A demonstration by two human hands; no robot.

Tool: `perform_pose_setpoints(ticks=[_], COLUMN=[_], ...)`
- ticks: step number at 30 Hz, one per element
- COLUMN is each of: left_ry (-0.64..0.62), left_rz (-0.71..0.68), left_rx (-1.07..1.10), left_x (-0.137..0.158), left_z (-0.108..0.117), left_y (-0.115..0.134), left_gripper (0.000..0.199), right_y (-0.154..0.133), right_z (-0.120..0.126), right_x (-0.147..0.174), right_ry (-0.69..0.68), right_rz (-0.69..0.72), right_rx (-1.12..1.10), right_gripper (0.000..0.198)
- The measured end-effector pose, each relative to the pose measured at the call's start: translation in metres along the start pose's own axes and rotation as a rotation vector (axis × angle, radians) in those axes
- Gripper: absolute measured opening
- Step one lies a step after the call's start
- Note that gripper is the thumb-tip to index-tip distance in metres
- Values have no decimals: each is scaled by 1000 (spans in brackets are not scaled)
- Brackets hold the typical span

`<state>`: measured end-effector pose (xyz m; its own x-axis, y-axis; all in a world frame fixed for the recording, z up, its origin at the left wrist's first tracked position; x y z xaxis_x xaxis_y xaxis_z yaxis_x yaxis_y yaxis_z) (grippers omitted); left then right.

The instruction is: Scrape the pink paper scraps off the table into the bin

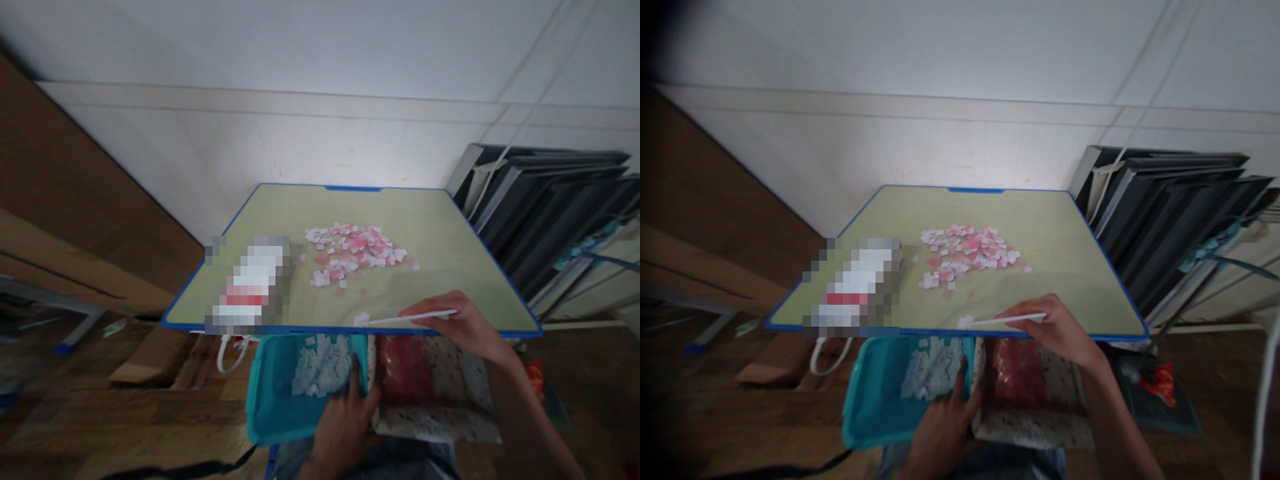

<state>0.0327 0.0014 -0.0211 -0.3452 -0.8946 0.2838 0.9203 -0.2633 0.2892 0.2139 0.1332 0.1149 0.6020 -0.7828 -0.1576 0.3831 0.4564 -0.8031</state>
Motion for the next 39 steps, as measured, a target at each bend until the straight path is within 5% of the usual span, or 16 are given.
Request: perform_pose_setpoints(ticks=[5, 10, 16, 25, 33, 39], left_ry=[11, 32, -2, 28, 38, 1], left_rz=[2, -7, -12, -3, -3, 21], left_rx=[-10, -19, -10, 4, 14, 2], left_x=[1, 0, 0, -1, 1, 0], left_z=[0, 0, -1, -1, -1, -1], left_y=[1, 1, 1, 2, 1, 2], left_gripper=[78, 84, 87, 102, 95, 96], right_y=[-12, -30, -30, -43, -23, -35], right_z=[-31, -58, -61, -65, -45, -79], right_x=[-17, -31, -37, -25, -3, -30], right_ry=[13, 55, 177, 78, 650, 594], right_rz=[72, 83, -9, 23, -270, -249], right_rx=[-62, -74, 21, -52, 80, 98], right_gripper=[20, 20, 20, 20, 21, 23])
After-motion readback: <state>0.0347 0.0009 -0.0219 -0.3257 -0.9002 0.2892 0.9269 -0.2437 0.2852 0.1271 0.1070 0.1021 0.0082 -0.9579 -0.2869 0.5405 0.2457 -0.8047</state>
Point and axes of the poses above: each hand's wrist, its own x-axis away from the middle knuckle, its own z-axis out of the back of the hand, y = z × x, the point moved 1 cm from there along -x, towards the middle knuckle, and after that the axes turned 2 degrees about y, right-handed, at the moved point
